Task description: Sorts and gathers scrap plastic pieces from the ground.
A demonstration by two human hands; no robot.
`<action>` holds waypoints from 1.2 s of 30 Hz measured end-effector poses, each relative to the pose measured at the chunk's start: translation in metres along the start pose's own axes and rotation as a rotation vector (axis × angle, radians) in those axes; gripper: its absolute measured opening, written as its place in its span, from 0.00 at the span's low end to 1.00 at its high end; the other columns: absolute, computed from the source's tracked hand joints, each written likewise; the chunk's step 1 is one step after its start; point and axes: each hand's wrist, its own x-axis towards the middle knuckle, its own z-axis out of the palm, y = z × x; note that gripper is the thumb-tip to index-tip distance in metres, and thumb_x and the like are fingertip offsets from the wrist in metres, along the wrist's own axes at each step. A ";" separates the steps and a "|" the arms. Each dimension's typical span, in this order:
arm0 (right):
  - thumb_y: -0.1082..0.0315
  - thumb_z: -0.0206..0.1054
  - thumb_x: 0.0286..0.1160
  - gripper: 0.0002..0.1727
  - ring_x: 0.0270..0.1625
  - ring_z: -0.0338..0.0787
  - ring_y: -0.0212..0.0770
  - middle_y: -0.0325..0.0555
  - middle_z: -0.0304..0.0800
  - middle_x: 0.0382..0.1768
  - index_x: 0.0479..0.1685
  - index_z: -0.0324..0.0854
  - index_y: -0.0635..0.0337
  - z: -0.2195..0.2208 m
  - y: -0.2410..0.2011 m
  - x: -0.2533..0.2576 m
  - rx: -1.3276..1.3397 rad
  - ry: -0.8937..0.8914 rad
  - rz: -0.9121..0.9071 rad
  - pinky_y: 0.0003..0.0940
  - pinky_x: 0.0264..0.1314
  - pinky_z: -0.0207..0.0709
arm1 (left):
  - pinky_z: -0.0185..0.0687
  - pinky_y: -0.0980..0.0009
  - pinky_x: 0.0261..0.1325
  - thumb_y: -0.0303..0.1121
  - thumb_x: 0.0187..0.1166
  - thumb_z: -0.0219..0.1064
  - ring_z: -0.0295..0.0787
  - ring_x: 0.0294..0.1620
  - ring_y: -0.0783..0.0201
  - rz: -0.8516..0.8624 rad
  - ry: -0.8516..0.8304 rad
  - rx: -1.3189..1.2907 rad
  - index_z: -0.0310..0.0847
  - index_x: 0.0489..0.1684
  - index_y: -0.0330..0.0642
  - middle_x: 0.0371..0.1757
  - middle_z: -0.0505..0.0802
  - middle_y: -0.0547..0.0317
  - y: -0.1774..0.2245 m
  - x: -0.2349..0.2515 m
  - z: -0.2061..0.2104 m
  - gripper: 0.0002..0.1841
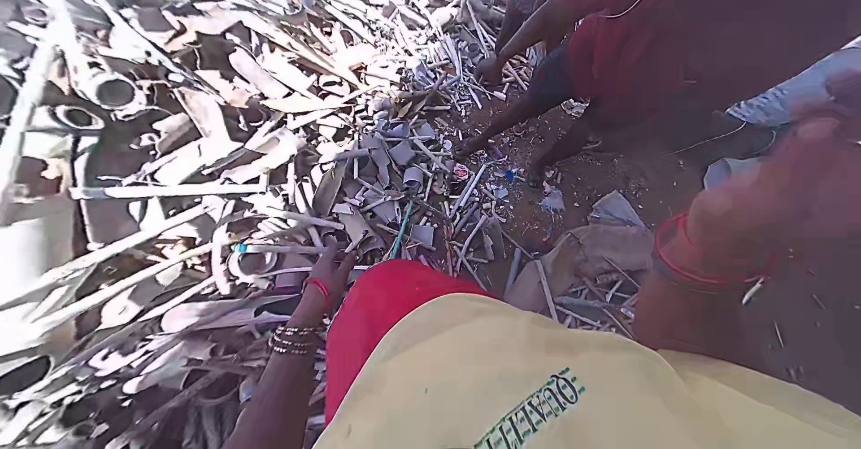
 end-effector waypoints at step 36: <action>0.76 0.64 0.80 0.17 0.74 0.78 0.70 0.73 0.80 0.70 0.63 0.81 0.77 0.597 -0.049 -0.656 -0.074 -2.403 -0.717 0.69 0.80 0.58 | 0.59 0.42 0.86 0.41 0.89 0.60 0.66 0.88 0.37 -0.488 -0.352 -0.139 0.68 0.84 0.30 0.85 0.74 0.34 -0.287 0.007 0.142 0.29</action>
